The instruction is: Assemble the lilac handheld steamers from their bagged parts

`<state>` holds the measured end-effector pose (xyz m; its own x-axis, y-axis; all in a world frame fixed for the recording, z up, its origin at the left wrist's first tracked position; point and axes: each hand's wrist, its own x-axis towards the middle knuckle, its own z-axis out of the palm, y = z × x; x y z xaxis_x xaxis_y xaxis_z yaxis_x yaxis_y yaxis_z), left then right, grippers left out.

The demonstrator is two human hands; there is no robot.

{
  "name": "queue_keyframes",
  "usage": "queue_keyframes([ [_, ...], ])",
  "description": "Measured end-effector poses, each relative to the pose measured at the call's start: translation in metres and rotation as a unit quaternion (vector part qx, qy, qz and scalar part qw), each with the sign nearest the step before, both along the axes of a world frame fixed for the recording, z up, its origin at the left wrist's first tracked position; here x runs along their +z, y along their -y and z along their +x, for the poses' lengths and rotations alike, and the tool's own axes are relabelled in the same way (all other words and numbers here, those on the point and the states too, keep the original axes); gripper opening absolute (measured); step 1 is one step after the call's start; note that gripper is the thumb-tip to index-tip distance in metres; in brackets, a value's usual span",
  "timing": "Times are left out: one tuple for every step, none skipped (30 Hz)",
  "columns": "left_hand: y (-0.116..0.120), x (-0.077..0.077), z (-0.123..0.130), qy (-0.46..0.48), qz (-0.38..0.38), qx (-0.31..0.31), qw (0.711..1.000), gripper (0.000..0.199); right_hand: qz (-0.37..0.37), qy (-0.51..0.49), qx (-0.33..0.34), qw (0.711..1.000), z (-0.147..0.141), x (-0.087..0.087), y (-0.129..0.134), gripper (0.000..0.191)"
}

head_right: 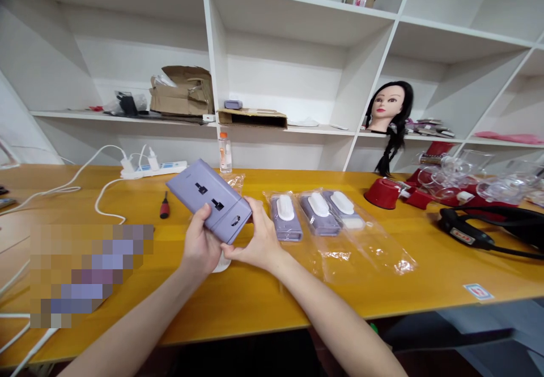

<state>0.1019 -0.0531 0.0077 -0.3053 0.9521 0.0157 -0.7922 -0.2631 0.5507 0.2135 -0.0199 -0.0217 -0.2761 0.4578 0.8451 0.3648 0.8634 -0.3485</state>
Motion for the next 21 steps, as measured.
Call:
queue_keyframes([
  [0.001, 0.002, 0.000, 0.006, -0.008, 0.001, 1.000, 0.030, -0.003, 0.002, 0.002, 1.000, 0.000, 0.001, 0.000, 0.090],
  [0.002, 0.004, 0.000, 0.012, -0.015, 0.001, 1.000, 0.027, -0.006, 0.004, 0.004, 1.000, 0.000, 0.001, 0.000, 0.090],
  [0.003, 0.006, 0.000, 0.017, -0.021, 0.003, 1.000, 0.025, -0.009, 0.006, 0.008, 1.000, 0.000, 0.002, 0.000, 0.089],
  [0.003, 0.007, 0.000, 0.021, -0.023, 0.007, 0.999, 0.024, -0.012, 0.007, 0.011, 1.000, -0.001, 0.003, 0.000, 0.089],
  [0.003, 0.008, 0.000, 0.024, -0.024, 0.013, 0.999, 0.024, -0.014, 0.008, 0.014, 1.000, -0.001, 0.004, 0.000, 0.089],
  [0.002, 0.008, -0.001, 0.026, -0.024, 0.020, 0.999, 0.025, -0.016, 0.007, 0.016, 1.000, -0.002, 0.004, 0.001, 0.089],
  [0.002, 0.008, -0.001, 0.027, -0.024, 0.028, 0.999, 0.026, -0.018, 0.007, 0.017, 1.000, -0.002, 0.005, 0.002, 0.089],
  [0.001, 0.008, -0.001, 0.027, -0.022, 0.035, 0.999, 0.027, -0.020, 0.007, 0.016, 1.000, -0.003, 0.005, 0.002, 0.089],
  [0.000, 0.007, -0.002, 0.025, -0.019, 0.041, 0.999, 0.029, -0.024, 0.007, 0.016, 1.000, -0.003, 0.006, 0.003, 0.089],
  [-0.001, 0.006, -0.002, 0.023, -0.014, 0.045, 0.999, 0.031, -0.027, 0.007, 0.016, 0.999, -0.004, 0.006, 0.004, 0.089],
  [-0.002, 0.004, -0.002, 0.020, -0.009, 0.049, 0.999, 0.032, -0.030, 0.007, 0.015, 0.999, -0.004, 0.006, 0.005, 0.089],
  [-0.003, 0.003, -0.003, 0.017, -0.002, 0.053, 0.998, 0.034, -0.032, 0.006, 0.014, 0.999, -0.005, 0.007, 0.006, 0.089],
  [-0.004, 0.003, -0.002, 0.013, 0.003, 0.056, 0.998, 0.035, -0.031, 0.004, 0.012, 0.999, -0.005, 0.007, 0.007, 0.089],
  [-0.004, 0.002, -0.002, 0.009, 0.008, 0.058, 0.998, 0.036, -0.028, 0.001, 0.010, 1.000, -0.006, 0.007, 0.007, 0.089],
  [-0.004, 0.002, -0.002, 0.004, 0.013, 0.057, 0.998, 0.037, -0.022, -0.003, 0.007, 1.000, -0.006, 0.008, 0.008, 0.089],
  [-0.003, 0.002, -0.001, -0.001, 0.018, 0.054, 0.998, 0.038, -0.015, -0.007, 0.005, 1.000, -0.007, 0.008, 0.009, 0.089],
  [-0.003, 0.002, -0.001, -0.006, 0.023, 0.050, 0.998, 0.039, -0.009, -0.010, 0.004, 1.000, -0.007, 0.008, 0.010, 0.090],
  [-0.003, 0.003, -0.001, -0.011, 0.026, 0.046, 0.999, 0.039, -0.006, -0.013, 0.002, 1.000, -0.007, 0.008, 0.010, 0.090],
  [-0.003, 0.004, -0.002, -0.015, 0.027, 0.044, 0.999, 0.039, -0.006, -0.015, -0.001, 1.000, -0.007, 0.007, 0.011, 0.090],
  [-0.004, 0.004, -0.003, -0.018, 0.025, 0.046, 0.998, 0.038, -0.010, -0.016, -0.003, 1.000, -0.007, 0.007, 0.011, 0.090],
  [-0.005, 0.005, -0.006, -0.019, 0.021, 0.055, 0.998, 0.037, -0.014, -0.016, -0.005, 1.000, -0.007, 0.006, 0.011, 0.090],
])
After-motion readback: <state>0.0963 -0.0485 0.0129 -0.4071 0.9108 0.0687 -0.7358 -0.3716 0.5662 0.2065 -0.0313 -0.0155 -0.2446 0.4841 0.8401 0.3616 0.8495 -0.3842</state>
